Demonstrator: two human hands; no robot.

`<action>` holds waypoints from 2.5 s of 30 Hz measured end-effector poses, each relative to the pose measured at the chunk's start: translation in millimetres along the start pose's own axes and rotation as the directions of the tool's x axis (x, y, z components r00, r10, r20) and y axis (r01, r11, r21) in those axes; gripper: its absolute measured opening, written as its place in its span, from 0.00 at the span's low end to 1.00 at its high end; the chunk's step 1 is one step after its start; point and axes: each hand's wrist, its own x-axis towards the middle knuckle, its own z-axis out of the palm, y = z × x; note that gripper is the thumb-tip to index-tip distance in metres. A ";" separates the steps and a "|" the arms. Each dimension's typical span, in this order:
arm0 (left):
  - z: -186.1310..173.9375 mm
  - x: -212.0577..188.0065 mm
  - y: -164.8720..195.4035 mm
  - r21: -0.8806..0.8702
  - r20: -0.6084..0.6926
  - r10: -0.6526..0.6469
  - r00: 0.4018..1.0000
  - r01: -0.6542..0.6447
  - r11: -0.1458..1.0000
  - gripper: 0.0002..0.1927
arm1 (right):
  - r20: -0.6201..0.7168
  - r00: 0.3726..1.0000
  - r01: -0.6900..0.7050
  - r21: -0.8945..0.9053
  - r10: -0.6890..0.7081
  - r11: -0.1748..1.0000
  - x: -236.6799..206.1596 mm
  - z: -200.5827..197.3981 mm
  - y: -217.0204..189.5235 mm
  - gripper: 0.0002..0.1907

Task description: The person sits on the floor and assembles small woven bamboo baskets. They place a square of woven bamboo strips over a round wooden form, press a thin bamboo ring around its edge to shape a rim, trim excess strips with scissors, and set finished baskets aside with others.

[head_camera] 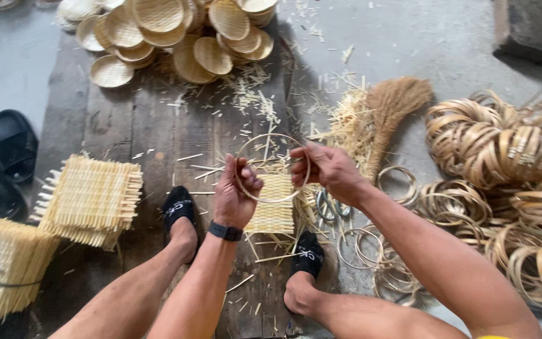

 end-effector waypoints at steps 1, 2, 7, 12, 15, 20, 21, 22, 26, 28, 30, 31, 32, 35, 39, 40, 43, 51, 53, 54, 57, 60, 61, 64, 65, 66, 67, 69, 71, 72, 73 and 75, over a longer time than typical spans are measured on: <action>1.6 2.0 6.9 -0.008 0.022 -0.044 0.999 0.044 0.999 0.19 | 0.046 0.999 -0.018 0.061 0.015 0.998 4.0 -4.0 -0.1 0.25; 3.1 2.0 12.5 -0.018 0.042 -0.088 0.995 0.089 0.996 0.17 | 0.094 0.995 -0.045 0.120 0.034 0.992 7.6 -7.6 1.2 0.25; 12.8 11.5 39.8 0.479 0.004 -0.410 0.912 0.359 0.801 0.15 | 0.090 0.977 -0.206 0.138 0.195 0.969 23.8 -12.9 23.4 0.20; 5.0 20.0 32.0 0.527 -0.147 -0.359 0.922 0.380 0.760 0.20 | 0.146 0.974 -0.218 0.406 0.173 0.887 31.6 0.8 67.1 0.25; -4.3 20.5 25.7 0.455 -0.203 -0.316 0.927 0.375 0.808 0.21 | 0.240 0.953 -0.274 0.419 0.185 0.865 33.2 2.7 84.8 0.28; -11.1 21.8 33.6 0.523 -0.222 -0.296 0.929 0.370 0.768 0.17 | 0.197 0.964 -0.251 0.430 0.181 0.867 31.4 2.6 92.3 0.26; -12.1 23.1 35.9 0.545 -0.226 -0.289 0.930 0.367 0.754 0.16 | 0.153 0.973 -0.226 0.456 0.174 0.861 30.2 2.9 93.2 0.25; -13.8 25.1 37.6 0.516 -0.230 -0.255 0.939 0.340 0.787 0.16 | 0.098 0.981 -0.192 0.470 0.165 0.862 29.2 3.0 94.8 0.25; -40.9 30.1 34.9 0.403 -0.289 -0.149 0.945 0.262 0.877 0.14 | -0.036 0.986 -0.143 0.311 0.162 0.940 26.5 -3.4 114.7 0.15; -66.1 34.4 26.4 0.407 -0.336 -0.091 0.937 0.232 0.883 0.09 | -0.114 0.978 -0.152 0.166 0.172 0.974 29.8 -9.7 135.6 0.11; -96.4 39.7 17.7 0.462 -0.387 0.000 0.922 0.193 0.865 0.06 | -0.233 0.956 -0.170 0.063 0.180 0.983 36.5 -15.6 162.6 0.11; -112.4 41.3 12.4 0.601 -0.373 0.089 0.923 0.168 0.781 0.07 | -0.305 0.931 -0.201 0.022 0.198 0.979 40.4 -17.1 178.0 0.11; -127.6 42.6 7.2 0.726 -0.341 0.175 0.923 0.141 0.673 0.08 | -0.376 0.903 -0.231 -0.017 0.208 0.973 45.6 -17.4 193.5 0.11; -163.8 47.9 -7.1 0.980 -0.159 0.395 0.905 0.096 0.175 0.08 | -0.493 0.849 -0.268 -0.090 0.191 0.959 59.5 -13.4 236.1 0.11; -186.0 50.5 -14.9 0.954 0.011 0.476 0.879 0.133 -0.267 0.06 | -0.582 0.810 -0.286 -0.488 -0.064 0.825 66.0 -3.2 271.9 0.12; -187.6 50.0 -15.7 0.952 0.004 0.475 0.880 0.142 -0.271 0.07 | -0.587 0.804 -0.269 -0.504 -0.098 0.821 66.1 -1.8 275.2 0.12; -187.7 48.0 -17.0 0.939 -0.008 0.479 0.878 0.171 -0.298 0.07 | -0.594 0.788 -0.235 -0.533 -0.161 0.813 64.3 -0.7 284.0 0.12; -178.7 47.8 -17.4 0.919 -0.129 0.526 0.841 0.301 -0.255 0.09 | -0.633 0.771 -0.338 -0.499 -0.069 0.798 68.1 0.0 287.5 0.12; -175.7 48.3 -17.9 0.912 -0.121 0.540 0.833 0.308 -0.270 0.09 | -0.628 0.777 -0.354 -0.492 -0.043 0.795 68.8 1.0 286.4 0.09; -174.5 49.1 -18.2 0.909 -0.112 0.542 0.833 0.306 -0.283 0.09 | -0.630 0.776 -0.362 -0.485 -0.031 0.796 68.8 1.2 285.8 0.08; -174.2 50.1 -17.0 0.904 -0.146 0.529 0.836 0.330 -0.272 0.08 | -0.640 0.768 -0.370 -0.448 -0.003 0.814 67.5 1.6 284.7 0.07; -178.3 51.0 -13.2 0.916 -0.140 0.510 0.848 0.307 -0.259 0.07 | -0.637 0.771 -0.360 -0.437 -0.001 0.825 65.9 1.3 285.2 0.08; -179.2 50.8 -11.7 0.920 -0.158 0.502 0.851 0.312 -0.238 0.07 | -0.630 0.777 -0.352 -0.442 -0.006 0.825 65.7 0.8 285.5 0.09; -180.0 52.7 -6.8 0.931 -0.210 0.475 0.854 0.323 -0.168 0.09 | -0.611 0.792 -0.337 -0.418 0.014 0.844 65.3 -1.8 285.0 0.10; -179.5 52.0 -5.5 0.932 -0.240 0.467 0.851 0.337 -0.135 0.09 | -0.601 0.797 -0.347 -0.384 0.053 0.856 64.7 -2.9 284.6 0.10; -177.5 52.3 -4.8 0.930 -0.271 0.456 0.848 0.352 -0.102 0.09 | -0.591 0.801 -0.359 -0.349 0.094 0.865 64.7 -4.5 283.3 0.11; -175.9 50.6 -4.2 0.930 -0.277 0.446 0.851 0.355 -0.099 0.09 | -0.584 0.809 -0.351 -0.381 0.072 0.855 64.0 -5.9 282.3 0.11; -171.9 48.8 -3.0 0.932 -0.276 0.432 0.859 0.348 -0.098 0.10 | -0.567 0.823 -0.322 -0.446 0.015 0.835 64.1 -8.7 279.0 0.12; -170.3 46.4 -3.7 0.927 -0.286 0.438 0.852 0.361 -0.099 0.09 | -0.576 0.815 -0.339 -0.380 0.067 0.861 64.5 -9.6 276.1 0.12; -170.7 45.0 -4.5 0.924 -0.295 0.442 0.847 0.370 -0.093 0.08 | -0.576 0.812 -0.349 -0.351 0.093 0.869 64.5 -9.0 275.2 0.13; -171.9 44.3 -5.0 0.929 -0.274 0.448 0.851 0.355 -0.106 0.09 | -0.577 0.814 -0.342 -0.376 0.071 0.861 65.1 -8.4 274.5 0.13; -176.1 44.7 -5.6 0.937 -0.226 0.464 0.856 0.321 -0.136 0.09 | -0.573 0.819 -0.321 -0.426 0.023 0.846 66.3 -6.5 274.3 0.14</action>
